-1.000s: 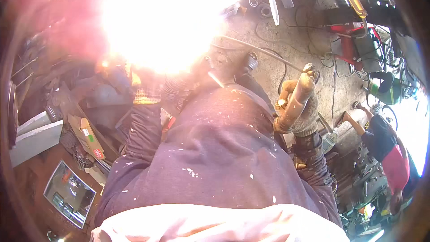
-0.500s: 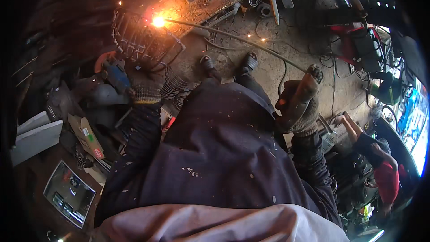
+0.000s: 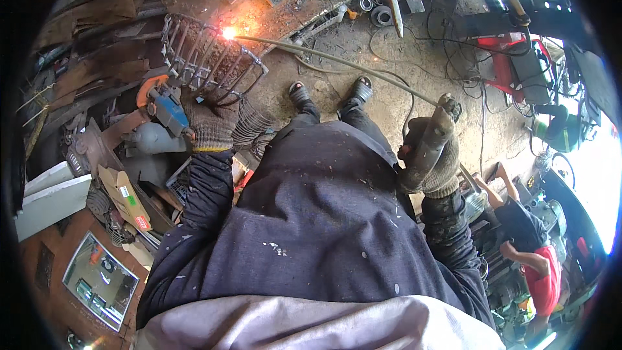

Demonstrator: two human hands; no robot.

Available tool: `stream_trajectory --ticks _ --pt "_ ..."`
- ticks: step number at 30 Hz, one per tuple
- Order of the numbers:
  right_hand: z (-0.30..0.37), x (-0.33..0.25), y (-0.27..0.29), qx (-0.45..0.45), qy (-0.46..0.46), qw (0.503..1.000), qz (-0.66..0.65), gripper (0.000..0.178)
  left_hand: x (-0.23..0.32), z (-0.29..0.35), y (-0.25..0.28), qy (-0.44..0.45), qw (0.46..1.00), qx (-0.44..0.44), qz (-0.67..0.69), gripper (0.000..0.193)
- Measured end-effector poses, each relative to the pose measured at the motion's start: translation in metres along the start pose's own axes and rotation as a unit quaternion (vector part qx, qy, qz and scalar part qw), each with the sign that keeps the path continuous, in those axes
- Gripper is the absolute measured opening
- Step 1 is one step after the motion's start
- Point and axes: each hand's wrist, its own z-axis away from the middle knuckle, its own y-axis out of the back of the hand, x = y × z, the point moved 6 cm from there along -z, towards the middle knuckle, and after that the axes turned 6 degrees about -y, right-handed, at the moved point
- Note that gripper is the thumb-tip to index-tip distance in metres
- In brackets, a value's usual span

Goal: The person welds a metal wire frame using a welding tool while holding the frame by hand and tapping it with a hammer.

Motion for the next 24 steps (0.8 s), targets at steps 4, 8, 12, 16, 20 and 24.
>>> stream_trajectory --ticks 4,8,12,16,20,24 --pt "-0.002 0.002 0.000 -0.012 0.011 1.000 0.019 0.028 0.011 -0.021 0.046 0.004 1.000 -0.010 -0.019 0.025" --pt "-0.002 0.012 -0.002 -0.025 0.024 0.998 -0.053 0.029 0.015 -0.047 0.088 0.113 0.980 -0.158 -0.052 0.042" --pt "-0.007 -0.007 -0.002 -0.021 0.114 0.992 0.047 0.027 0.003 -0.007 0.012 0.075 0.983 -0.166 0.025 0.032" --pt "-0.012 0.008 -0.003 -0.126 0.021 0.991 0.027 0.024 0.012 -0.036 0.046 -0.008 0.979 -0.133 -0.151 0.045" --pt "-0.009 0.002 0.000 -0.076 0.041 0.989 0.123 0.034 0.001 -0.010 0.007 0.143 0.939 -0.310 -0.023 0.030" --pt "0.000 -0.003 -0.002 -0.043 -0.009 0.999 0.011 0.043 0.002 -0.013 0.018 0.095 0.984 -0.127 0.078 0.019"
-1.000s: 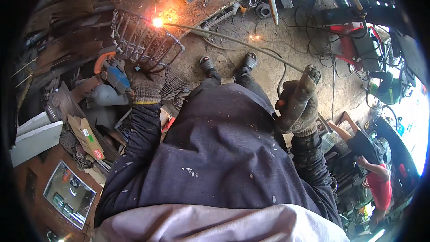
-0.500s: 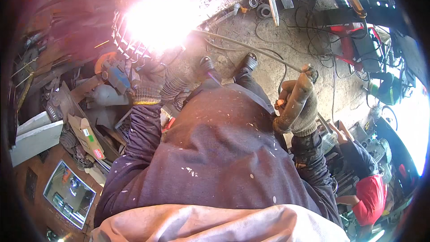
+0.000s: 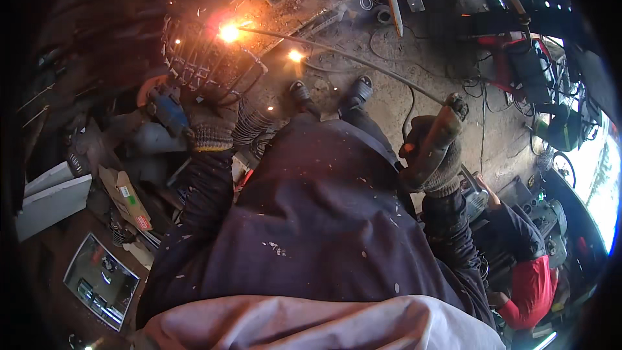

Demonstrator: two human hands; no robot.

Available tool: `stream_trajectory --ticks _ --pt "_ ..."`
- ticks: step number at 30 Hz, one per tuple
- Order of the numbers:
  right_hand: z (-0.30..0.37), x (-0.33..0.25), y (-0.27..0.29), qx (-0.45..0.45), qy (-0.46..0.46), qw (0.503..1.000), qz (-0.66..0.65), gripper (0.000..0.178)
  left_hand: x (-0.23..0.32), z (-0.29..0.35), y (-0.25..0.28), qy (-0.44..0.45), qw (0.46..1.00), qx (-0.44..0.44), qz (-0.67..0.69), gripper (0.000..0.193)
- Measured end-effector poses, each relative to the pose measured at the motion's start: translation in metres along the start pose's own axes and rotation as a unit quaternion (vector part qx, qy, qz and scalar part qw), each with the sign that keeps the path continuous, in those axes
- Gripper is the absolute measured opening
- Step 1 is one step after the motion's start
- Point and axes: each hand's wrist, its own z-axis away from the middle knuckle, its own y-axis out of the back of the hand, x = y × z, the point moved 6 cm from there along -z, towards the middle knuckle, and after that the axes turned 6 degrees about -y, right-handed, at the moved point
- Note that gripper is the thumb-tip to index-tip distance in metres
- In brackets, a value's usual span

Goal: The person welds a metal wire frame using a welding tool while holding the frame by hand and tapping it with a hammer.

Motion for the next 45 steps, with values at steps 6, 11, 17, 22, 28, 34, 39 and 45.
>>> stream_trajectory --ticks 6,11,17,22,28,34,39,45 --pt "0.002 0.008 0.004 0.068 -0.043 0.996 0.023 0.043 -0.008 0.014 -0.026 -0.052 0.988 0.092 -0.112 0.025" --pt "0.003 0.012 -0.002 0.019 -0.038 0.998 -0.048 0.036 -0.001 0.014 -0.024 -0.087 0.990 0.031 -0.109 0.036" --pt "0.005 0.011 -0.003 0.029 -0.016 0.997 -0.075 0.034 0.000 0.011 -0.020 -0.067 0.996 0.027 -0.056 0.040" --pt "0.005 0.014 -0.006 0.034 -0.046 0.994 -0.090 0.035 0.000 0.012 -0.018 -0.094 0.989 0.096 -0.069 0.038" --pt "0.001 0.000 -0.009 -0.013 0.065 0.998 -0.020 0.026 -0.001 0.010 -0.013 -0.042 0.999 0.008 -0.024 0.035" --pt "-0.007 0.025 -0.001 -0.075 -0.154 0.952 -0.254 0.016 -0.001 0.004 -0.008 0.015 0.997 -0.071 0.003 0.032" --pt "0.002 0.003 0.021 0.074 0.132 0.973 0.175 0.050 -0.002 0.002 -0.008 0.042 0.993 -0.106 0.010 0.030" --pt "0.007 -0.019 0.033 0.114 0.065 0.971 -0.200 0.056 0.001 -0.002 0.000 -0.019 0.999 -0.040 -0.004 0.039"
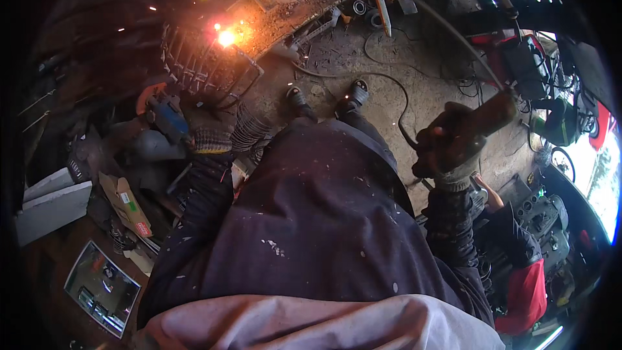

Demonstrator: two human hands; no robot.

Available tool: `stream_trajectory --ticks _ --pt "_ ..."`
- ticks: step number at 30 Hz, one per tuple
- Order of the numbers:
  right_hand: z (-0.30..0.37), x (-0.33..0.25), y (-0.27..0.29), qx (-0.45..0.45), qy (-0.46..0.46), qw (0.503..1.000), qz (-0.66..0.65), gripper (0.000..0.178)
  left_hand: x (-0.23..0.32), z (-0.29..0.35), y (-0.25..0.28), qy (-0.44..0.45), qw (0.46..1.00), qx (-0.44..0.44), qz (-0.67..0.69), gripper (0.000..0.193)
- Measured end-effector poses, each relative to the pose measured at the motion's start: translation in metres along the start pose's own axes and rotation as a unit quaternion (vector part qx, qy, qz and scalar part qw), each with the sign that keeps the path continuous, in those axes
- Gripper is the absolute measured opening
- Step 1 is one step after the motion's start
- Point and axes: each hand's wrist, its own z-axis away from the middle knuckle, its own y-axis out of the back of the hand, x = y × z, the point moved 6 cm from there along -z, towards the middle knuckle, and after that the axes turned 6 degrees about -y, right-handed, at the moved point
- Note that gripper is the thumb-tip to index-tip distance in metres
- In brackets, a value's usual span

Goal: The person welds a metal wire frame using a welding tool while holding the frame by hand and tapping it with a hammer.

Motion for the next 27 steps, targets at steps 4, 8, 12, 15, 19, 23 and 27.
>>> stream_trajectory --ticks 4,8,12,15,19,23,27 --pt "-0.002 -0.027 0.023 0.063 0.111 0.991 0.042 0.043 0.004 0.006 0.008 -0.073 0.984 0.159 -0.037 0.049" --pt "-0.008 -0.045 0.053 0.045 0.104 0.990 -0.085 0.046 0.005 0.017 0.002 -0.057 0.969 0.214 -0.112 0.053" --pt "-0.008 -0.086 0.087 0.104 0.186 0.976 -0.051 0.049 0.021 -0.002 0.037 -0.041 0.994 0.059 -0.084 0.036" --pt "-0.021 -0.099 0.125 0.071 0.208 0.970 -0.104 0.032 -0.003 0.011 -0.011 0.030 0.998 -0.038 -0.044 0.019" --pt "-0.035 -0.144 0.145 0.189 0.310 0.931 -0.046 0.030 -0.010 0.021 -0.037 -0.012 0.999 -0.040 -0.006 0.021" --pt "-0.078 -0.190 0.169 0.338 0.360 0.869 0.005 0.042 0.000 0.018 -0.016 0.005 1.000 -0.030 -0.007 0.020" --pt "-0.150 -0.215 0.219 0.432 0.353 0.818 0.142 0.045 0.021 0.018 0.007 -0.123 0.980 0.121 -0.102 0.026"
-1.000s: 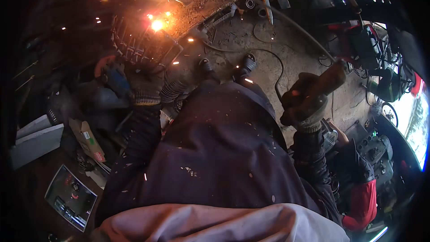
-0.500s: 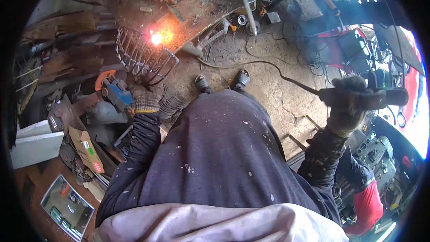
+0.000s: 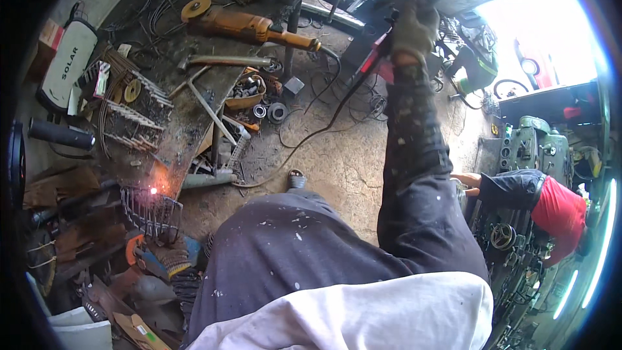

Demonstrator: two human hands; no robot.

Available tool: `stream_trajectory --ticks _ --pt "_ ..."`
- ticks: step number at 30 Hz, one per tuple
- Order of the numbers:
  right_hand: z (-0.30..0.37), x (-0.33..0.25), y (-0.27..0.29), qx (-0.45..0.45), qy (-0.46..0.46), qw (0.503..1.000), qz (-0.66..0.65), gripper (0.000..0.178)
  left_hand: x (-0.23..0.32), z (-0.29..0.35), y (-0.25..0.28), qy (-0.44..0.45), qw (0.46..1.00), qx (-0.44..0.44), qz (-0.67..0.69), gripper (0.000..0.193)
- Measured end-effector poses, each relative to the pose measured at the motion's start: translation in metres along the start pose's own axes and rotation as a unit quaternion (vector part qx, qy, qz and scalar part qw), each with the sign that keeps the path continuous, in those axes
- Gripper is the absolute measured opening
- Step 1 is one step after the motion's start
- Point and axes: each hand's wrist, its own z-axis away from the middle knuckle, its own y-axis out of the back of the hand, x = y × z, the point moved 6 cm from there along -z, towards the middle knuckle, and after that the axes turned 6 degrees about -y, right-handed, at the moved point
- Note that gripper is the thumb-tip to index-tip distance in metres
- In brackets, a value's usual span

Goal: The person welds a metal wire frame using a welding tool while holding the frame by hand and tapping it with a hammer.

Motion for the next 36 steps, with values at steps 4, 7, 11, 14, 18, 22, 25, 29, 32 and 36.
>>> stream_trajectory --ticks 4,7,11,14,18,22,25,29,32,36 --pt "-0.049 0.029 -0.015 0.119 -0.091 0.987 -0.058 0.041 -0.018 0.033 -0.036 -0.040 0.988 0.123 -0.090 0.025" --pt "-0.043 -0.014 -0.053 0.186 -0.101 0.977 0.012 0.045 -0.014 0.033 -0.023 -0.057 0.981 0.161 -0.095 0.026" --pt "-0.129 0.083 -0.117 0.145 -0.025 0.988 0.039 0.055 -0.015 0.045 -0.033 -0.054 0.991 0.107 -0.064 0.031" --pt "-0.134 0.108 -0.158 0.072 0.006 0.995 0.063 0.061 -0.038 0.083 -0.074 -0.085 0.983 0.151 -0.052 0.027" --pt "-0.094 0.144 -0.196 -0.019 -0.033 0.990 0.132 0.059 -0.001 0.042 0.020 -0.066 0.994 0.090 -0.012 0.024" --pt "-0.073 0.157 -0.204 -0.059 -0.045 0.984 0.162 0.057 -0.022 0.044 0.005 -0.085 0.984 0.150 -0.036 0.031" --pt "-0.067 0.153 -0.208 -0.074 -0.043 0.982 0.166 0.055 -0.030 0.041 0.028 -0.077 0.967 0.242 -0.020 0.040" --pt "-0.055 0.150 -0.209 -0.089 -0.051 0.981 0.164 0.053 -0.030 0.040 0.036 -0.058 0.973 0.221 0.018 0.043" --pt "-0.050 0.144 -0.203 -0.083 -0.052 0.981 0.167 0.051 -0.035 0.044 0.018 -0.021 0.981 0.188 0.035 0.041" --pt "-0.040 0.132 -0.189 -0.076 -0.059 0.982 0.164 0.049 -0.037 0.052 -0.002 -0.012 0.978 0.202 0.045 0.040"
